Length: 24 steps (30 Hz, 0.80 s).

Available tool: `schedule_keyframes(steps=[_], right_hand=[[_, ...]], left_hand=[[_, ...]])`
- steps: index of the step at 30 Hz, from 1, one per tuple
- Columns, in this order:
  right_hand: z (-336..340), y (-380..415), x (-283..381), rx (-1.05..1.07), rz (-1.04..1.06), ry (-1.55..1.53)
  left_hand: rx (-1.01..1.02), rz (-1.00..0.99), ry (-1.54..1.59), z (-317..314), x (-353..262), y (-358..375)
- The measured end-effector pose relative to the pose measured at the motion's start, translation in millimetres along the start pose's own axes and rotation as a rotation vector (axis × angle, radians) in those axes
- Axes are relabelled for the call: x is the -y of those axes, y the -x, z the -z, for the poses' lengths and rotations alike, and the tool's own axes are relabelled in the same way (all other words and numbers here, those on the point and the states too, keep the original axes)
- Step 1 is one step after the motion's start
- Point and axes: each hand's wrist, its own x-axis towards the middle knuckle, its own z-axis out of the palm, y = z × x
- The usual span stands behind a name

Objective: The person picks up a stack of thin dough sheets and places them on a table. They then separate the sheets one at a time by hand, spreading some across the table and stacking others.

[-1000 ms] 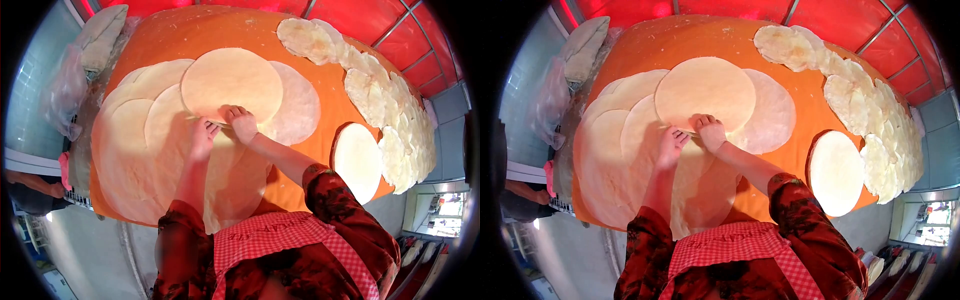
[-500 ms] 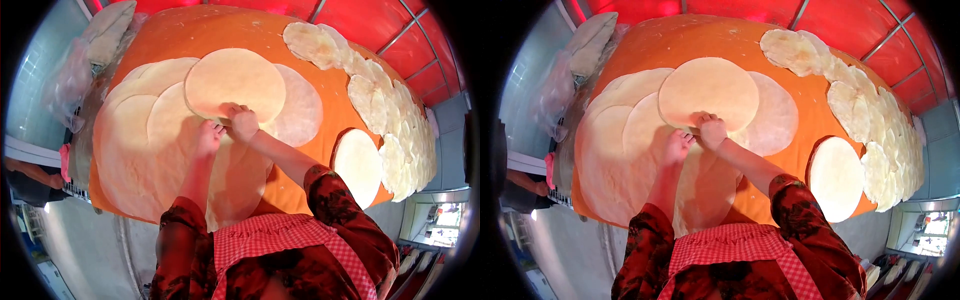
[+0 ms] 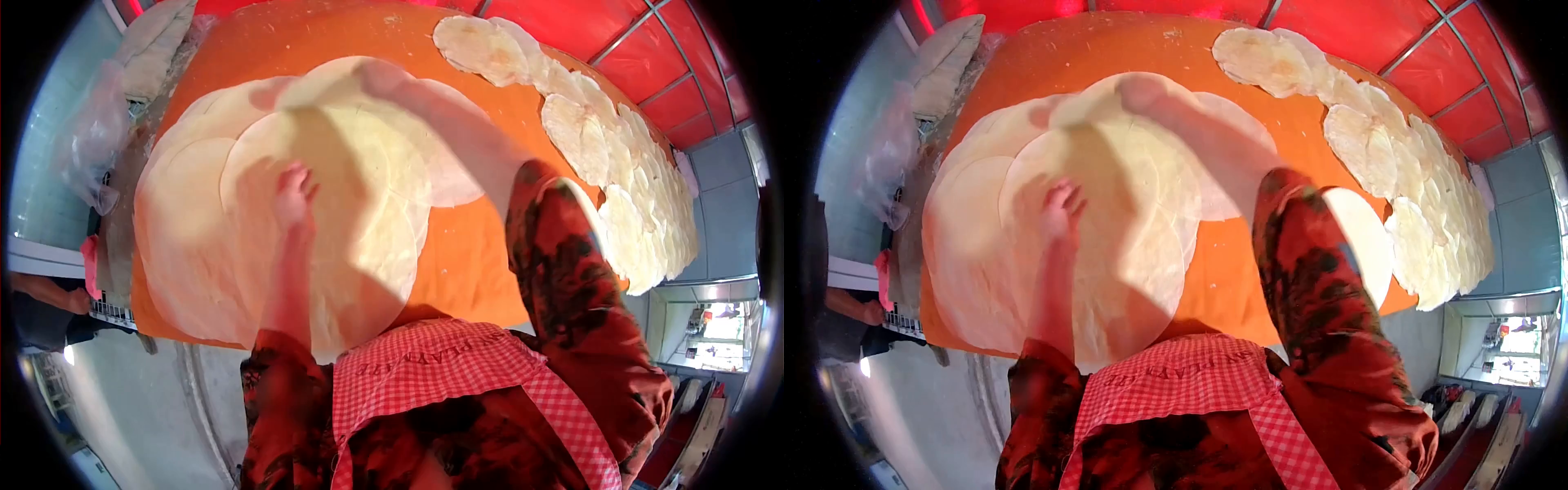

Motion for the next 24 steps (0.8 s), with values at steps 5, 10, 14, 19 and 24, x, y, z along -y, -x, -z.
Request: schedule_keyframes(steps=[5,10,14,19,24], right_hand=[[96.4,53.0,78.2,-0.157,0.198,0.378],[-89.4,149.4,119.7,-0.496,0.399,0.035],[-139.6,182.0,138.8,-0.451,0.489,0.024],[-83.7,175.9,179.9,-0.224,0.337,0.082],[-145.3,192.8,215.8,-0.165,0.254,0.199]], left_hand=[[-0.330,-0.183,-0.160,108.4,-10.1,77.3],[-0.425,-0.110,0.070,105.5,-23.5,110.0],[-0.342,-0.026,0.054,106.6,-24.3,101.9],[-0.302,0.074,0.013,117.5,-16.3,96.1],[-0.283,0.158,0.020,130.2,-7.0,81.5]])
